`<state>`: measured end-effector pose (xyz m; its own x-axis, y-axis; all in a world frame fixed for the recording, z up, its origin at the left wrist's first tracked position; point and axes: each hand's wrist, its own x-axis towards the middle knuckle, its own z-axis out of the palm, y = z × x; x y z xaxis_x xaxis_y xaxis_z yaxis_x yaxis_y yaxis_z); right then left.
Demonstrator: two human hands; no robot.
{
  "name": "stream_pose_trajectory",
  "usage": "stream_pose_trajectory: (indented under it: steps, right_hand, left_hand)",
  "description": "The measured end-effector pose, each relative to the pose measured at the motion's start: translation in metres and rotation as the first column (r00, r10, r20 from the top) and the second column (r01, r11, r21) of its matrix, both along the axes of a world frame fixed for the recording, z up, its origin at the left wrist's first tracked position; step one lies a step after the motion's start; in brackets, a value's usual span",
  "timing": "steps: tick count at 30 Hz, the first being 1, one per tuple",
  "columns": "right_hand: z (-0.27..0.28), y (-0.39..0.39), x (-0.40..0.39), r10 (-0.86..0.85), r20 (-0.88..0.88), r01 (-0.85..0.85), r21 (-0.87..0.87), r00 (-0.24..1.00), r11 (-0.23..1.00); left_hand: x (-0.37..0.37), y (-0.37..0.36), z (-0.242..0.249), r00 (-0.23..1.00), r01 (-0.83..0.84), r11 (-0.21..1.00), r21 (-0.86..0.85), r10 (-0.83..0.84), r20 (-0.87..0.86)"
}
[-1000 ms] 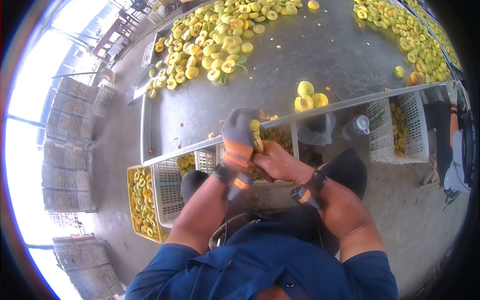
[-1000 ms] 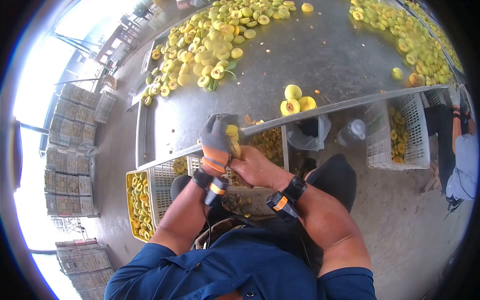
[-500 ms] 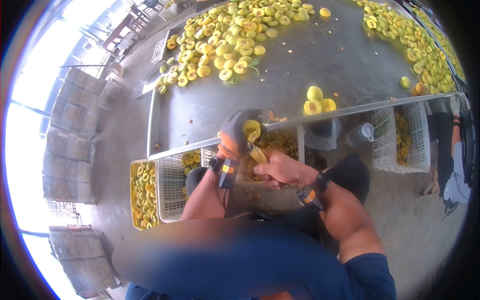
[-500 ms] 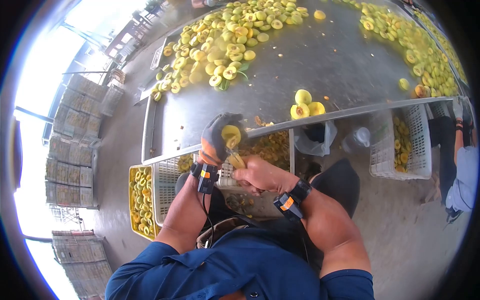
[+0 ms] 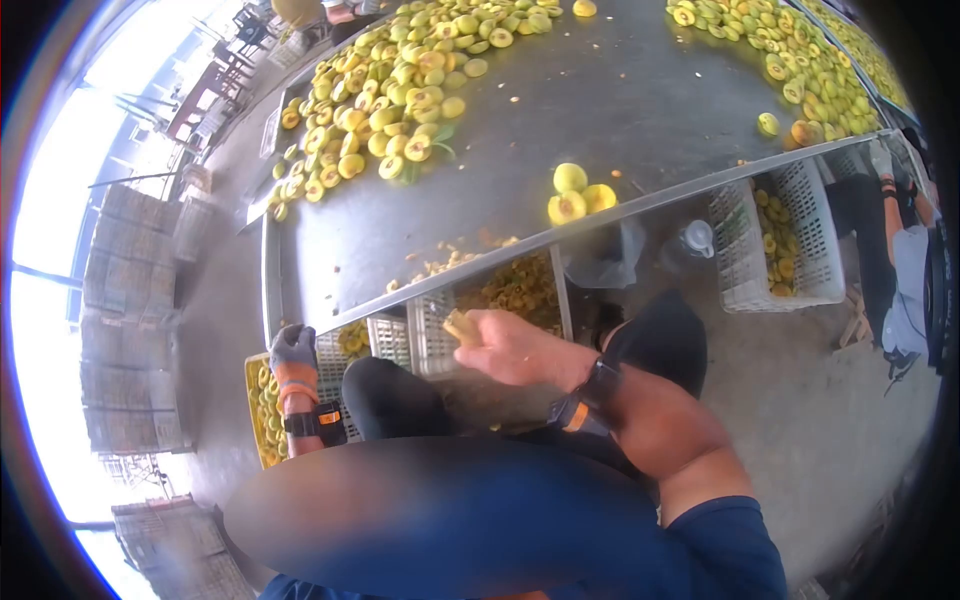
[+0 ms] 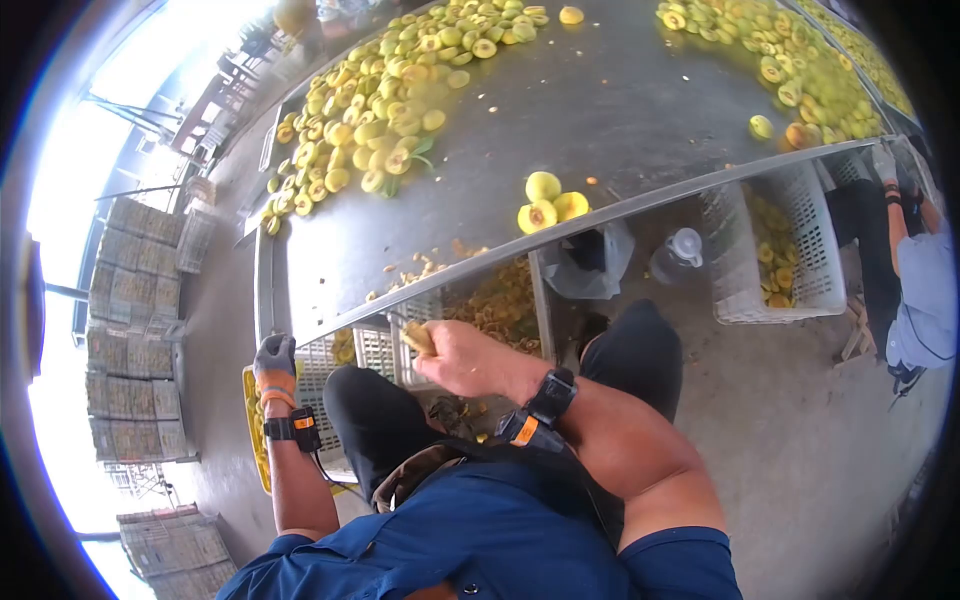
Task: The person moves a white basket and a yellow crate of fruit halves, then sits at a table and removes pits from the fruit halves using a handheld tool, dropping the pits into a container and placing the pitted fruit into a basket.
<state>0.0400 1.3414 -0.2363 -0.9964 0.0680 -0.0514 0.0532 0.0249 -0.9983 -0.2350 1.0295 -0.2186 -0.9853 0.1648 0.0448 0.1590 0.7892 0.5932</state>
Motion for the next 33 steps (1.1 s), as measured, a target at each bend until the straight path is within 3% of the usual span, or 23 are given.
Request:
stream_pose_trajectory:
  steps: [2,3,6,7,8,9,10,14,16,20,22,24,27,30,31,33]
  right_hand:
    - [0.014,0.006,0.002,-0.024,0.022,0.023,0.021,0.999,1.0]
    - [0.014,0.006,0.003,-0.107,-0.029,0.108,0.024,0.994,0.994]
    - [0.015,0.01,0.003,-0.348,-0.159,0.345,-0.045,0.924,0.937]
    - [0.018,0.012,0.003,-0.429,-0.176,0.415,-0.114,0.886,0.903]
    - [0.021,0.015,0.003,-0.51,-0.188,0.48,-0.183,0.84,0.858]
    - [0.028,0.02,0.006,-0.551,-0.182,0.527,-0.162,0.815,0.834]
    - [0.036,0.025,0.009,-0.591,-0.178,0.575,-0.139,0.786,0.806]
    - [0.039,0.041,0.009,-0.729,-0.097,0.713,-0.155,0.678,0.684]
    - [0.04,0.049,0.008,-0.737,-0.069,0.717,-0.189,0.672,0.671]
    - [0.046,0.05,0.01,-0.691,-0.043,0.672,-0.195,0.721,0.714]
    - [0.042,0.045,0.009,-0.659,-0.033,0.643,-0.185,0.751,0.743]
    - [0.025,0.044,0.004,-0.659,-0.079,0.65,-0.108,0.748,0.752]
    - [0.024,0.036,-0.002,-0.603,-0.122,0.607,-0.006,0.788,0.795]
    - [0.021,0.028,-0.012,-0.546,-0.19,0.572,0.125,0.816,0.811]
    - [0.024,0.025,-0.015,-0.51,-0.159,0.529,0.117,0.846,0.841]
    - [0.023,0.018,-0.022,-0.422,-0.082,0.428,0.087,0.903,0.9]
  left_hand:
    - [-0.004,0.026,-0.01,0.998,0.062,0.951,0.301,-0.063,-0.007]
    - [0.015,0.07,0.005,0.985,0.156,0.967,0.202,-0.137,-0.105]
    - [0.038,0.192,-0.003,0.878,0.466,0.825,0.319,-0.477,-0.049]
    - [0.061,0.238,0.01,0.806,0.591,0.782,0.198,-0.582,-0.111]
    - [0.062,0.277,-0.008,0.711,0.692,0.719,0.06,-0.666,-0.225]
    - [0.076,0.315,-0.007,0.683,0.73,0.668,0.142,-0.716,-0.146]
    - [0.081,0.35,-0.011,0.539,0.815,0.573,-0.093,-0.807,-0.242]
    - [0.081,0.451,-0.053,0.426,0.864,0.453,-0.219,-0.89,-0.162]
    - [0.094,0.46,-0.059,0.442,0.836,0.436,-0.334,-0.895,-0.063]
    - [0.087,0.439,-0.048,0.462,0.867,0.455,-0.202,-0.887,-0.014]
    - [0.068,0.408,-0.045,0.568,0.796,0.56,-0.23,-0.822,-0.039]
    - [0.039,0.37,-0.055,0.669,0.72,0.682,-0.129,-0.732,-0.129]
    - [0.012,0.308,-0.033,0.805,0.531,0.787,0.314,-0.584,0.103]
    - [0.003,0.251,-0.004,0.712,0.209,0.763,0.612,-0.547,0.44]
    - [0.004,0.234,-0.007,0.743,0.411,0.693,0.593,-0.631,0.223]
    - [0.012,0.195,-0.035,0.64,0.744,0.541,0.391,-0.746,-0.184]
